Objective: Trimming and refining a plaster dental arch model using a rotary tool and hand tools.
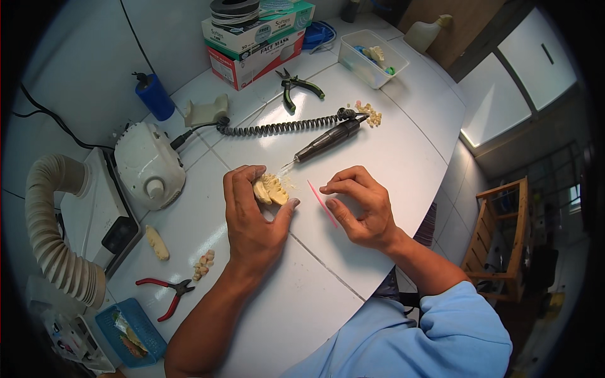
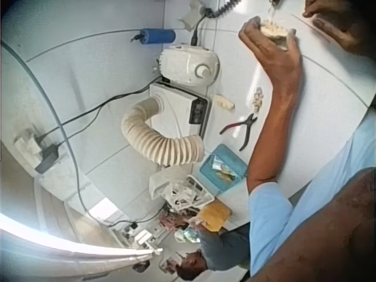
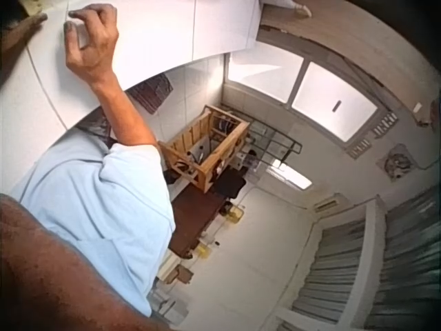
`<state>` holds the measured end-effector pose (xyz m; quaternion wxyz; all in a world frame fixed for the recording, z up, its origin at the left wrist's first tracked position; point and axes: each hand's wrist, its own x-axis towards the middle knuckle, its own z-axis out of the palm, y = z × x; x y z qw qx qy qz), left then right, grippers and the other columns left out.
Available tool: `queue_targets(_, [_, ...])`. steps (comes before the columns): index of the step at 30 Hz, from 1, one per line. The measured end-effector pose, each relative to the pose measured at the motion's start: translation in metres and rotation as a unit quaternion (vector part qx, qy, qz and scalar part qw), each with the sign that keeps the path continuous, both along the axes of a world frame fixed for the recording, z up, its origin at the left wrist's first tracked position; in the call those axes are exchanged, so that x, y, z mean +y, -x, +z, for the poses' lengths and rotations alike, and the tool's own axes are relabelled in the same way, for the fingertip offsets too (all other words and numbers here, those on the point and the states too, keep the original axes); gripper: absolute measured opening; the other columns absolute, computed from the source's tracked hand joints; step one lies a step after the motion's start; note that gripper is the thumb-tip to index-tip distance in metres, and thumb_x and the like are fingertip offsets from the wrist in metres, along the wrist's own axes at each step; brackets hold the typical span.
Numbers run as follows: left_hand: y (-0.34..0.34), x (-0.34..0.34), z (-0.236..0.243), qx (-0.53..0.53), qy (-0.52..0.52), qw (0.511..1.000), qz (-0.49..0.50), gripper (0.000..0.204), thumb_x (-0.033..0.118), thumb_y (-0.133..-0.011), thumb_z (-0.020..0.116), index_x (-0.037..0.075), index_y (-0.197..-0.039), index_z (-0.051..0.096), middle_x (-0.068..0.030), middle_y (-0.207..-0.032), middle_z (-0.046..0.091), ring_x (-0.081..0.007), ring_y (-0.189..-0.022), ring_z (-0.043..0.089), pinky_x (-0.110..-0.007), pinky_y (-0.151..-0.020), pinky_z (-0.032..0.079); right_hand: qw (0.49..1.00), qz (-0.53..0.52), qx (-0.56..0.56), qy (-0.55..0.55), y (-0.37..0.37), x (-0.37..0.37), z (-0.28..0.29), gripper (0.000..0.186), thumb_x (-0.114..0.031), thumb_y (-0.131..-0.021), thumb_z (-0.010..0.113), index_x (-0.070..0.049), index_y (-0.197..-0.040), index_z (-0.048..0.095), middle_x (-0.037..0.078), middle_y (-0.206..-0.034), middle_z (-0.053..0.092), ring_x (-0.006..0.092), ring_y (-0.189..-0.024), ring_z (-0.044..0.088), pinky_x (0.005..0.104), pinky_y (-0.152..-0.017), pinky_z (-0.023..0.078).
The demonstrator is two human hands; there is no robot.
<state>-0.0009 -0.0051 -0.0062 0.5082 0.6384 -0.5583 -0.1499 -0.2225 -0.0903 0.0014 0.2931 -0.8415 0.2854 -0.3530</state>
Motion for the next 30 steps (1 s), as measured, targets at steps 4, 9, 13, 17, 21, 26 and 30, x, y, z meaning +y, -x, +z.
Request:
queue_targets(4, [-0.001, 0.001, 0.000, -0.011, 0.014, 1.000, 0.007, 0.069, 0.007, -0.083, 0.097, -0.004, -0.137, 0.055, -0.0191, -0.135, 0.057, -0.0349, -0.126, 0.065, -0.045, -0.109, 0.057, 0.998, -0.026, -0.009, 0.061, 0.000, -0.011, 0.006, 0.015, 0.001, -0.094, 0.081, 0.003, -0.108, 0.081, 0.016, -0.108, 0.074, 0.0279, -0.093, 0.078, 0.0357, -0.084, 0.062])
queue_targets(9, [-0.007, -0.004, 0.000, -0.008, -0.008, 1.000, 0.027, 0.071, 0.009, -0.084, 0.097, -0.003, -0.139, 0.054, -0.0184, -0.137, 0.056, -0.0337, -0.128, 0.064, -0.045, -0.110, 0.058, 0.993, 0.009, -0.038, 0.114, -0.023, -0.049, 0.029, 0.021, 0.010, -0.090, 0.079, 0.001, -0.109, 0.080, 0.015, -0.112, 0.074, 0.0247, -0.091, 0.079, 0.0341, -0.077, 0.065])
queue_targets(13, [-0.010, -0.007, 0.001, -0.005, -0.012, 0.999, 0.035, 0.073, 0.010, -0.084, 0.098, -0.002, -0.140, 0.053, -0.0180, -0.138, 0.056, -0.0326, -0.129, 0.065, -0.044, -0.111, 0.059, 0.990, 0.058, 0.030, 0.122, -0.048, -0.092, 0.059, 0.014, 0.004, -0.095, 0.080, -0.001, -0.108, 0.079, 0.011, -0.105, 0.074, 0.0275, -0.090, 0.080, 0.0370, -0.078, 0.065])
queue_targets(17, [-0.011, -0.004, 0.001, 0.022, -0.030, 0.999, 0.032, 0.074, 0.009, -0.084, 0.099, -0.001, -0.140, 0.052, -0.0182, -0.137, 0.057, -0.0300, -0.125, 0.067, -0.042, -0.110, 0.059, 0.981, 0.142, 0.083, 0.106, -0.060, -0.117, 0.052, 0.011, -0.003, -0.096, 0.081, -0.001, -0.106, 0.078, 0.009, -0.098, 0.073, 0.0283, -0.089, 0.077, 0.0393, -0.078, 0.063])
queue_targets(21, [-0.009, -0.002, 0.001, 0.038, -0.038, 0.998, 0.027, 0.076, 0.008, -0.083, 0.100, 0.000, -0.139, 0.050, -0.0188, -0.136, 0.058, -0.0296, -0.125, 0.068, -0.042, -0.111, 0.058, 0.976, 0.172, 0.106, 0.083, -0.043, -0.115, 0.033, 0.017, -0.011, -0.094, 0.086, -0.005, -0.107, 0.077, 0.010, -0.101, 0.070, 0.0293, -0.094, 0.070, 0.0434, -0.082, 0.059])
queue_targets(26, [-0.012, 0.002, -0.004, 0.011, -0.030, 0.999, 0.017, 0.077, 0.008, -0.083, 0.101, 0.000, -0.138, 0.049, -0.0198, -0.136, 0.058, -0.0298, -0.126, 0.067, -0.041, -0.112, 0.057, 0.954, 0.163, 0.211, 0.133, -0.037, -0.116, 0.031, 0.037, -0.014, -0.085, 0.093, -0.009, -0.118, 0.078, 0.011, -0.114, 0.068, 0.0323, -0.109, 0.066, 0.0468, -0.098, 0.054])
queue_targets(30, [-0.012, 0.003, 0.001, 0.002, -0.046, 0.999, 0.006, 0.076, 0.008, -0.082, 0.101, 0.000, -0.137, 0.049, -0.0201, -0.135, 0.057, -0.0295, -0.126, 0.067, -0.042, -0.114, 0.057, 0.956, 0.162, 0.216, 0.114, -0.033, -0.119, 0.031, 0.042, -0.008, -0.080, 0.094, -0.008, -0.119, 0.076, 0.011, -0.113, 0.067, 0.0329, -0.109, 0.066, 0.0463, -0.095, 0.055])
